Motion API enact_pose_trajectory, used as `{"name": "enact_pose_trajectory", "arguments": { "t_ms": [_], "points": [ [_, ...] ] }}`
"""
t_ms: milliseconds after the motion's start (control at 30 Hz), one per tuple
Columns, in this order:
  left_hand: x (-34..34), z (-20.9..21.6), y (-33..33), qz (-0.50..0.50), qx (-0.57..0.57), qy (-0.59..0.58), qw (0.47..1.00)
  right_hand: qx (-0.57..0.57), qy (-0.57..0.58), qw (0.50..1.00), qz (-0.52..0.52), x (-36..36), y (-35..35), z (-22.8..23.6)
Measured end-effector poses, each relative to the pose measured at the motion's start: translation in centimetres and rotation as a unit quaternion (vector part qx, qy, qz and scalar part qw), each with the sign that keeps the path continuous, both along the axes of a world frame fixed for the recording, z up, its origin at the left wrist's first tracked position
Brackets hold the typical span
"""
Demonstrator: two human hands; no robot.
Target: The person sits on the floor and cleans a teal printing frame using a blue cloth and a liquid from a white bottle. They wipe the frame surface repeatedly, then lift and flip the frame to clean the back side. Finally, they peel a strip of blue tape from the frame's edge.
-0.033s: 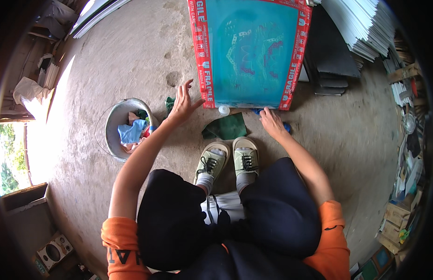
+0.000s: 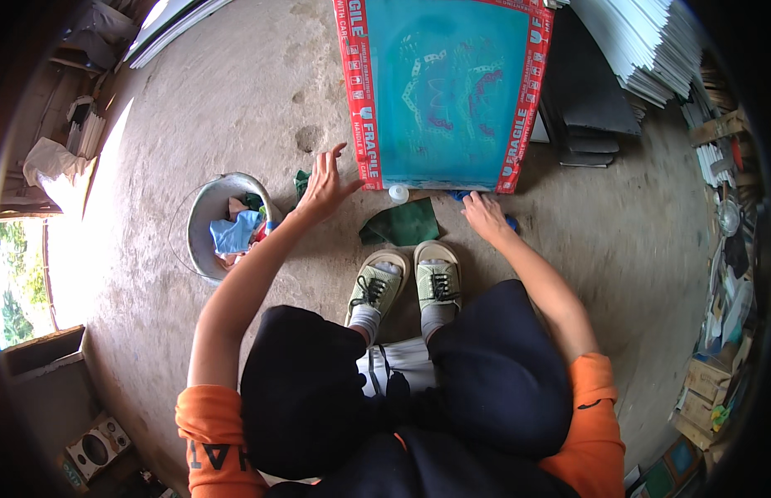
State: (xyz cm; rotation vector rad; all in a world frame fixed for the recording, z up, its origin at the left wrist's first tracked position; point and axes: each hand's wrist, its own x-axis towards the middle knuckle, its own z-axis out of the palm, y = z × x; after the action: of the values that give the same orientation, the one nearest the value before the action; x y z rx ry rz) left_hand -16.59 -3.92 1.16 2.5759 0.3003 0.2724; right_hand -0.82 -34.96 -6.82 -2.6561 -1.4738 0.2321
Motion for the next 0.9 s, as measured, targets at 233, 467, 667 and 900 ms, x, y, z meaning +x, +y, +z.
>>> {"name": "enact_pose_trajectory", "arguments": {
  "t_ms": [233, 467, 667, 900],
  "points": [
    [2.7, 3.4, -4.8, -0.146, 0.107, -0.01, 0.983, -0.162, 0.135, 0.972, -0.108, 0.8, 1.9, 4.2],
    [8.3, -1.1, -8.9, -0.235, 0.073, -0.087, 0.965, -0.128, 0.147, 0.922, -0.336, 0.7, 3.6, -0.9],
    [10.2, -2.4, -9.6, -0.234, 0.06, -0.076, 0.968, -0.044, 0.189, 0.911, -0.365, 0.3, 3.4, -3.2],
    [9.6, -1.1, -9.2, -0.214, 0.079, 0.006, 0.974, 0.037, 0.208, 0.943, -0.258, -0.3, 0.1, 2.0]
  ]
}}
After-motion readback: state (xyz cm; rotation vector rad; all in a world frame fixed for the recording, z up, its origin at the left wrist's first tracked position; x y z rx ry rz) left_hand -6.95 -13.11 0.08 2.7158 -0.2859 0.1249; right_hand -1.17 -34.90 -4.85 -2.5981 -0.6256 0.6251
